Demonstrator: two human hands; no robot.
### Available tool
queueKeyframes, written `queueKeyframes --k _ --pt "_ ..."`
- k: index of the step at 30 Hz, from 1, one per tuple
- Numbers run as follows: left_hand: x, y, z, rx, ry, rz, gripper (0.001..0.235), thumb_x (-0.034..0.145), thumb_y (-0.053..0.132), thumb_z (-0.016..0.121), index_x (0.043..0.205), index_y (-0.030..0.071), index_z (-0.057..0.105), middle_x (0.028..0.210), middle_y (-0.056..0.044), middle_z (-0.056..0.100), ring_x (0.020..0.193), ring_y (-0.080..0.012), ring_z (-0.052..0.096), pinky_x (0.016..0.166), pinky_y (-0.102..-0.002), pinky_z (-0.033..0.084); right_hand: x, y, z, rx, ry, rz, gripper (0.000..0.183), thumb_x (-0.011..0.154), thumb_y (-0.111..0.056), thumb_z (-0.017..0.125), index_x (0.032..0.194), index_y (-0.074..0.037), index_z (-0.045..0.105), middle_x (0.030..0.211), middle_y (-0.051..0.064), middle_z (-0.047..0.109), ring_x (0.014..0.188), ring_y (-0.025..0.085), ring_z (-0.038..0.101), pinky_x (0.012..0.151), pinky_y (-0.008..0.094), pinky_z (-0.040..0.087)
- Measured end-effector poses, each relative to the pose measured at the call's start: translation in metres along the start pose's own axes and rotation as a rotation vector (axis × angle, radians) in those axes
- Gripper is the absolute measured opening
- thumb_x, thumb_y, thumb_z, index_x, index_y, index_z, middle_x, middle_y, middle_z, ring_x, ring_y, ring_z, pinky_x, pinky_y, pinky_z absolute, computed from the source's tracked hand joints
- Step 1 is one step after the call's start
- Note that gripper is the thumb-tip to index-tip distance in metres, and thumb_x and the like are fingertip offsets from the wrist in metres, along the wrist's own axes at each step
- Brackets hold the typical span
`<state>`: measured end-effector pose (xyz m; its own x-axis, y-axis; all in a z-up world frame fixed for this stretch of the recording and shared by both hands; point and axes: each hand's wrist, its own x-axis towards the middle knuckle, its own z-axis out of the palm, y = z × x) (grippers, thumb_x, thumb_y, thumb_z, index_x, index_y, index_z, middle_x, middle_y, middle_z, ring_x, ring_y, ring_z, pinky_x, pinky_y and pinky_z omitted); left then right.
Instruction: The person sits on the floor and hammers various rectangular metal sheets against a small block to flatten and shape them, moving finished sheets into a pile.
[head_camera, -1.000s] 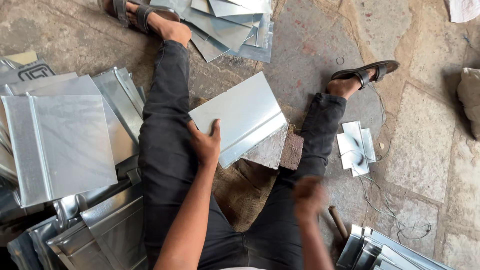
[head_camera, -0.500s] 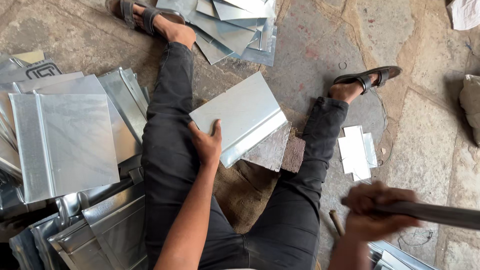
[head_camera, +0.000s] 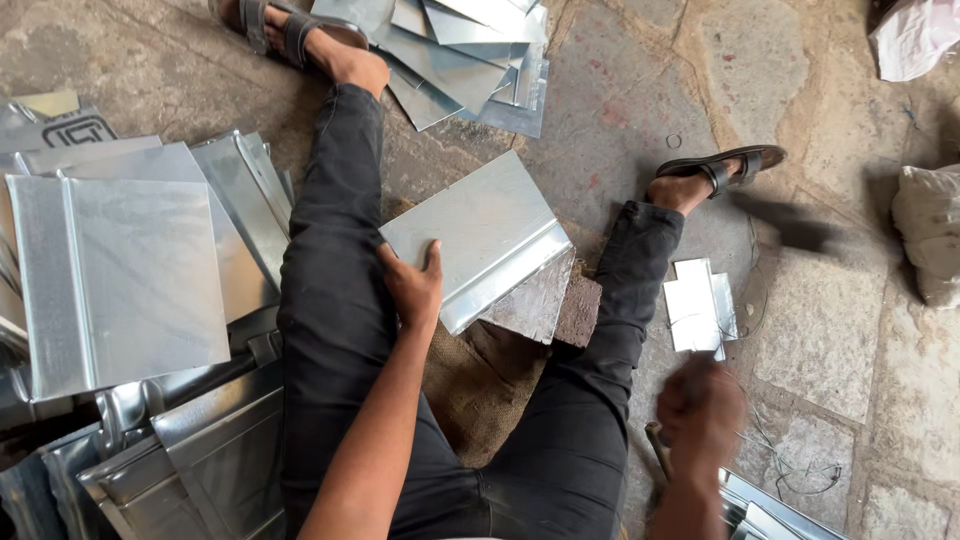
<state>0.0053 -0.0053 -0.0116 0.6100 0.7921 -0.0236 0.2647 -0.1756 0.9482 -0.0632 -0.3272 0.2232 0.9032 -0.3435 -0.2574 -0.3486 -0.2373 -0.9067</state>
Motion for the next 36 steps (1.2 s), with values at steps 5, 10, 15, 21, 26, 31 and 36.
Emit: queueKeyframes --k 5,10,15,21,26,31,36 --pt "0.000 0.007 0.002 -0.010 -0.001 0.033 0.076 0.090 0.039 0.082 0.131 -0.010 0.041 0.101 -0.034 0.069 0.093 -0.0456 0.073 0.077 -0.048 0.060 0.008 0.009 -0.002 0.367 -0.077 -0.786 0.060 0.107 -0.071 0.044 0.097 -0.012 0.048 0.063 -0.002 0.040 0.038 0.007 0.030 0.039 0.024 0.030" --pt "-0.004 -0.001 -0.001 -0.014 -0.052 0.006 0.077 0.094 0.040 0.079 0.135 -0.011 0.038 0.103 -0.032 0.069 0.092 -0.0409 0.074 0.075 -0.044 0.062 0.015 0.099 0.053 0.221 -0.352 -0.327 0.034 0.108 -0.048 0.053 0.121 -0.016 0.055 0.066 -0.004 0.045 0.051 0.003 0.038 0.040 0.022 0.033" --pt "-0.001 -0.001 0.009 -0.026 -0.041 0.067 0.073 0.096 0.040 0.077 0.135 -0.009 0.039 0.107 -0.029 0.068 0.093 -0.0387 0.075 0.077 -0.042 0.063 0.018 0.081 0.053 -0.085 -0.282 0.226 0.037 0.103 -0.044 0.050 0.089 -0.010 0.056 0.064 -0.002 0.045 0.045 0.008 0.036 0.039 0.028 0.026" --pt "-0.004 0.000 0.012 0.094 0.046 0.074 0.078 0.090 0.040 0.080 0.135 -0.009 0.040 0.106 -0.033 0.068 0.092 -0.0453 0.072 0.073 -0.047 0.060 -0.015 -0.012 -0.003 0.391 -0.085 -0.056 0.047 0.101 -0.056 0.037 0.087 -0.014 0.050 0.057 -0.002 0.037 0.040 0.009 0.030 0.034 0.026 0.021" --pt "-0.003 -0.002 0.014 -0.006 -0.034 0.003 0.078 0.093 0.043 0.077 0.134 -0.010 0.038 0.106 -0.032 0.067 0.090 -0.0421 0.075 0.071 -0.043 0.064 -0.016 0.016 -0.014 0.405 0.095 -0.693 0.068 0.103 -0.079 0.035 0.088 -0.014 0.042 0.058 -0.002 0.028 0.038 0.008 0.025 0.038 0.024 0.025" --pt "-0.006 0.001 0.006 0.033 0.000 0.048 0.076 0.093 0.042 0.079 0.134 -0.010 0.040 0.104 -0.032 0.067 0.091 -0.0448 0.074 0.073 -0.046 0.062 0.003 0.119 0.057 -0.007 -0.161 -0.583 0.046 0.109 -0.053 0.041 0.093 -0.011 0.052 0.067 0.000 0.044 0.047 0.009 0.040 0.041 0.026 0.035" --pt "-0.006 0.013 0.003 -0.024 0.010 0.090 0.072 0.092 0.037 0.077 0.135 -0.009 0.041 0.111 -0.032 0.066 0.096 -0.0444 0.072 0.075 -0.047 0.059 -0.001 0.124 0.051 -0.028 -0.310 0.322 0.042 0.105 -0.049 0.044 0.090 -0.011 0.054 0.060 0.002 0.042 0.042 0.011 0.034 0.036 0.029 0.028"
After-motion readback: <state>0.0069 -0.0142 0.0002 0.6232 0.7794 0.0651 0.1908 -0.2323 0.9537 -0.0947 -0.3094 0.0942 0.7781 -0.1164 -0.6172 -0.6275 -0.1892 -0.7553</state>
